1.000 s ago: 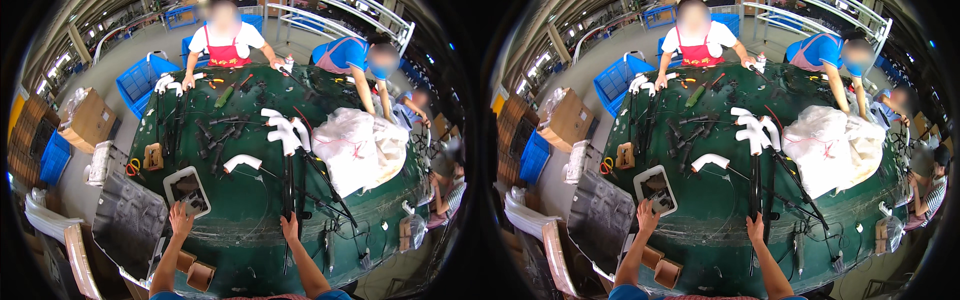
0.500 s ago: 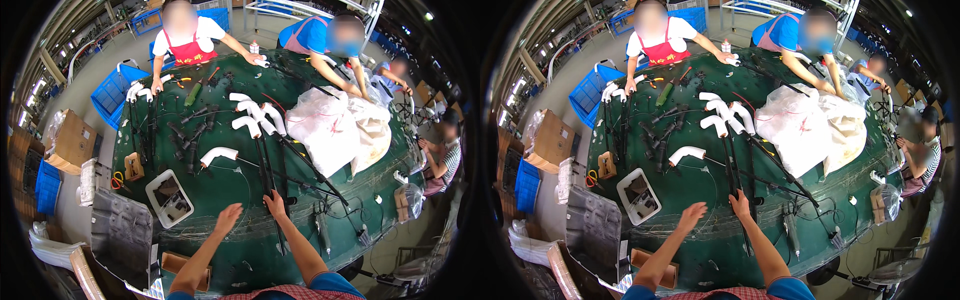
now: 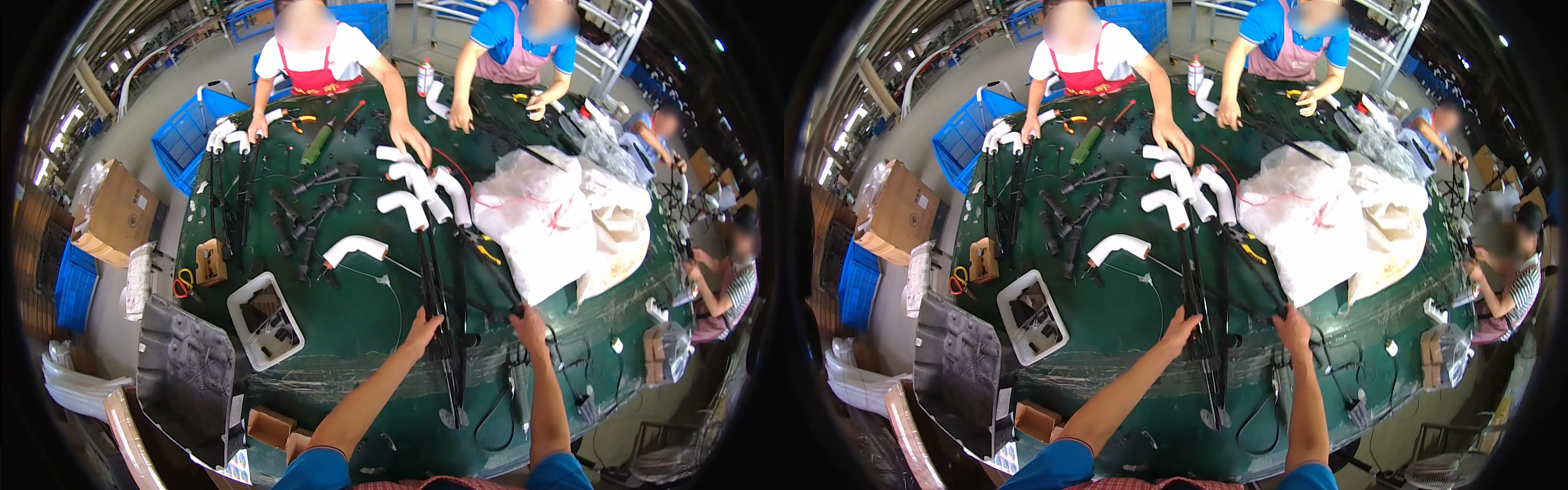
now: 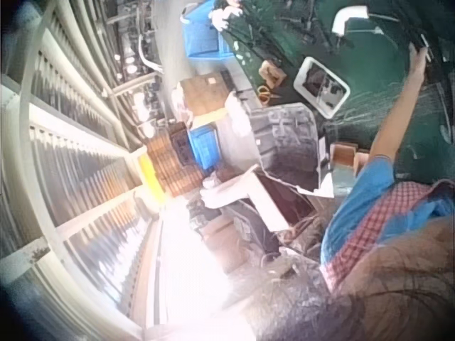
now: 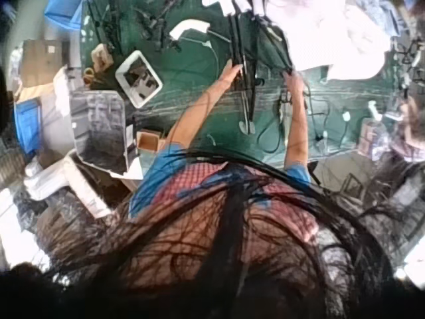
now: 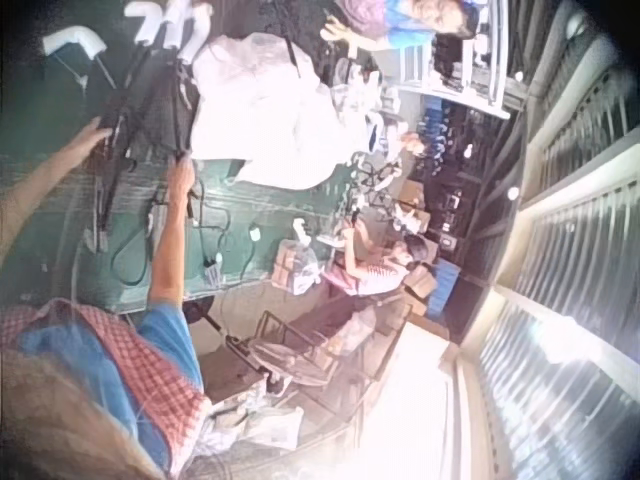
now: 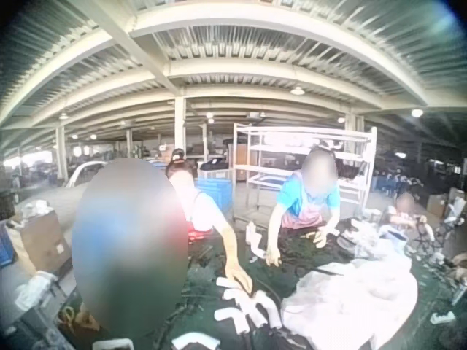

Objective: The person assembles small components onto black rods using a green handheld tool and their hands. They repeatedly pick up parts, attach them to the rods, and place the rods on a green worktable. The person also handles a white plastic bag and moves items around the table.

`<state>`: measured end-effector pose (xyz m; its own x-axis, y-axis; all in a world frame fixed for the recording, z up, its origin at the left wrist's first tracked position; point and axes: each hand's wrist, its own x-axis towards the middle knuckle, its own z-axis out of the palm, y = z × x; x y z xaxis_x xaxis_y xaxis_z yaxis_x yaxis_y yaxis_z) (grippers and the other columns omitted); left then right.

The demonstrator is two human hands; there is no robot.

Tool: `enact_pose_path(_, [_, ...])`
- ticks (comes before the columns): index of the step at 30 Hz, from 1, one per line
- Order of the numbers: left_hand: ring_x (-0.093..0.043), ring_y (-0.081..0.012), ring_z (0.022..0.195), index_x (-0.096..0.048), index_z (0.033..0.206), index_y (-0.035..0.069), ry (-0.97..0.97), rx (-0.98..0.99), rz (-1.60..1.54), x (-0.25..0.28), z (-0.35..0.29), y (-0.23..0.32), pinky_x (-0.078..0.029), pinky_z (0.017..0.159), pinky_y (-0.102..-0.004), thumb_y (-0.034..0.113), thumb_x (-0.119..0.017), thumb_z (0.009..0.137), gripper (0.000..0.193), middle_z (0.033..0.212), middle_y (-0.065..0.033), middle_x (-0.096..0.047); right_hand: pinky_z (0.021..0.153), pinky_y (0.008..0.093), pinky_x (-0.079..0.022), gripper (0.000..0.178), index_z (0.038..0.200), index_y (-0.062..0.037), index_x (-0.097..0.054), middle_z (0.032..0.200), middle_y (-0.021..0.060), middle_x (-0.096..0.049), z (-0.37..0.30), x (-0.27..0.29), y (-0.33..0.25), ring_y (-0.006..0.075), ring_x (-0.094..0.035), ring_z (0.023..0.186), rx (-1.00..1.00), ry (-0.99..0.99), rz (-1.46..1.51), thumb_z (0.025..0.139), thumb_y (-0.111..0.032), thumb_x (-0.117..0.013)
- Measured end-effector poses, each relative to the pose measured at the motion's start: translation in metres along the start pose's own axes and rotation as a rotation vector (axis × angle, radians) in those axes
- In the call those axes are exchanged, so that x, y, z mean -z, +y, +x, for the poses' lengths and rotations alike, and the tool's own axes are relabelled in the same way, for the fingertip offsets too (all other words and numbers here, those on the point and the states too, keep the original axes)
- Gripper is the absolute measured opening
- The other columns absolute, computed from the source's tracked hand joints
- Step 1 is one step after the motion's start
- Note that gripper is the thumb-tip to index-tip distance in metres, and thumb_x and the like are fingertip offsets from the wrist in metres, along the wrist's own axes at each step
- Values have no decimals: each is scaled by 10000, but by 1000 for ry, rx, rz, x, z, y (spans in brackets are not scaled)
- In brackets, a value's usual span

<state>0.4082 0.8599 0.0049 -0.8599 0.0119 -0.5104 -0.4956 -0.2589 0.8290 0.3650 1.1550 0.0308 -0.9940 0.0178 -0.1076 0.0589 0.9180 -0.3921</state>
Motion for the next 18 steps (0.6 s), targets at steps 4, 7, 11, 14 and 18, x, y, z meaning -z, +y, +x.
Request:
enact_pose_path(4, [-530,-127,831,-413,1307,68,0,-22,8,-7,4,1,-461,680,-314,167,-568,877,468,972,-28,-559,674,512,-471,415,1181,-85,-509,911,196,-647,-25,-23,-31,410,-614,809,164,-8,-32,834,-288,-615])
enact_pose_path(7, [-560,-140,901,-384,1347,56,-127,-51,44,15,14,-7,-480,722,-329,188,-552,907,489,1045,-53,-581,694,502,-469,431,1200,-68,-489,971,196,-632,-32,-22,-49,401,-607,866,167,-17,9,831,-249,-621])
enact_pose_path(11, [-581,-175,1071,-313,1428,47,1,-122,393,49,-38,-28,-492,842,-315,232,-562,937,581,1277,-124,-544,744,447,-483,402,1185,-39,-512,1018,170,-602,-59,14,-77,366,-582,959,363,162,-77,824,-167,-633])
enact_pose_path(14, [-609,-174,1025,-463,1335,25,-90,-68,235,78,-148,-24,-487,854,-290,161,-547,947,419,1206,-125,-595,731,419,-493,369,1151,-47,-552,963,141,-608,-122,44,-74,330,-600,914,496,150,177,813,-169,-636])
enact_pose_path(18, [-626,-124,785,-618,1061,13,81,275,227,133,-343,-57,-481,680,-246,231,-565,941,254,885,-45,-661,721,438,-507,246,1077,-86,-614,943,120,-649,-276,50,-48,359,-629,826,383,-493,231,840,-153,-613])
